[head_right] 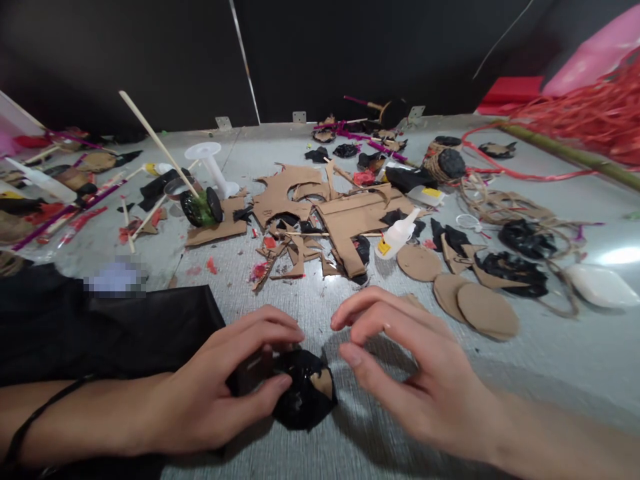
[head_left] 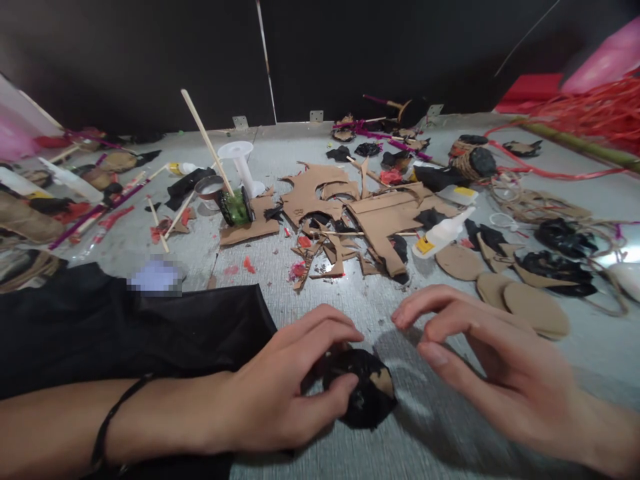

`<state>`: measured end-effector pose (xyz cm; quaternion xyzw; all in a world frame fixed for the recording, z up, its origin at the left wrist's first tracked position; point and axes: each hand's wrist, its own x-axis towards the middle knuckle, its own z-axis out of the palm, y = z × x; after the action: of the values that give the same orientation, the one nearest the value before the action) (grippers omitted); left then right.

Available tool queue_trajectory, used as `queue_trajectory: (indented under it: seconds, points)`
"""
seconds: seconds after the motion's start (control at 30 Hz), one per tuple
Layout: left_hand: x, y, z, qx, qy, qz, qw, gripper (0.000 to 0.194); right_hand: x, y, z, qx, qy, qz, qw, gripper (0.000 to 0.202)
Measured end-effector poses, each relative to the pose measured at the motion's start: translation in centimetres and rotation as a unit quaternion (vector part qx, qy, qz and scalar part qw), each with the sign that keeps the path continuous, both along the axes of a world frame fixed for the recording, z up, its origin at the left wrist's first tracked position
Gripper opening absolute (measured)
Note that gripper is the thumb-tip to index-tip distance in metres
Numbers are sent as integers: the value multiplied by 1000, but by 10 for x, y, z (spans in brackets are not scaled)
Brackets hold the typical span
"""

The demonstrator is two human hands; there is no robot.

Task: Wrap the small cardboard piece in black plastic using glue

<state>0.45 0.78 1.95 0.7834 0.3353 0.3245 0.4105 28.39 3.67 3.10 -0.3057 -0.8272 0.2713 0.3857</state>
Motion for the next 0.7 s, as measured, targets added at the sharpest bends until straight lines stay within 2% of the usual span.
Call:
queue_trajectory:
  seconds: [0.1, 0.23, 0.4, 0.6, 0.7]
  points:
    - [-2, -3, -2, 68, 9, 1, 998, 30, 0, 1, -1, 12, -10, 7, 1000, 10]
    - [-4, -4, -4, 107, 3, -5, 994, 34, -1, 3, 0, 6, -26, 7, 1000, 10]
    - [-5, -1, -3, 97, -6, -6, 995, 31, -5, 3, 1, -28, -12, 24, 999, 8]
    - [-5, 1, -2, 95, -10, -9, 995, 29, -6, 5, 1, -20, -24, 37, 999, 6]
    - [-6, -5, 6, 93, -34, -27, 995, 40, -5, 5, 0, -25, -25, 37, 999, 9]
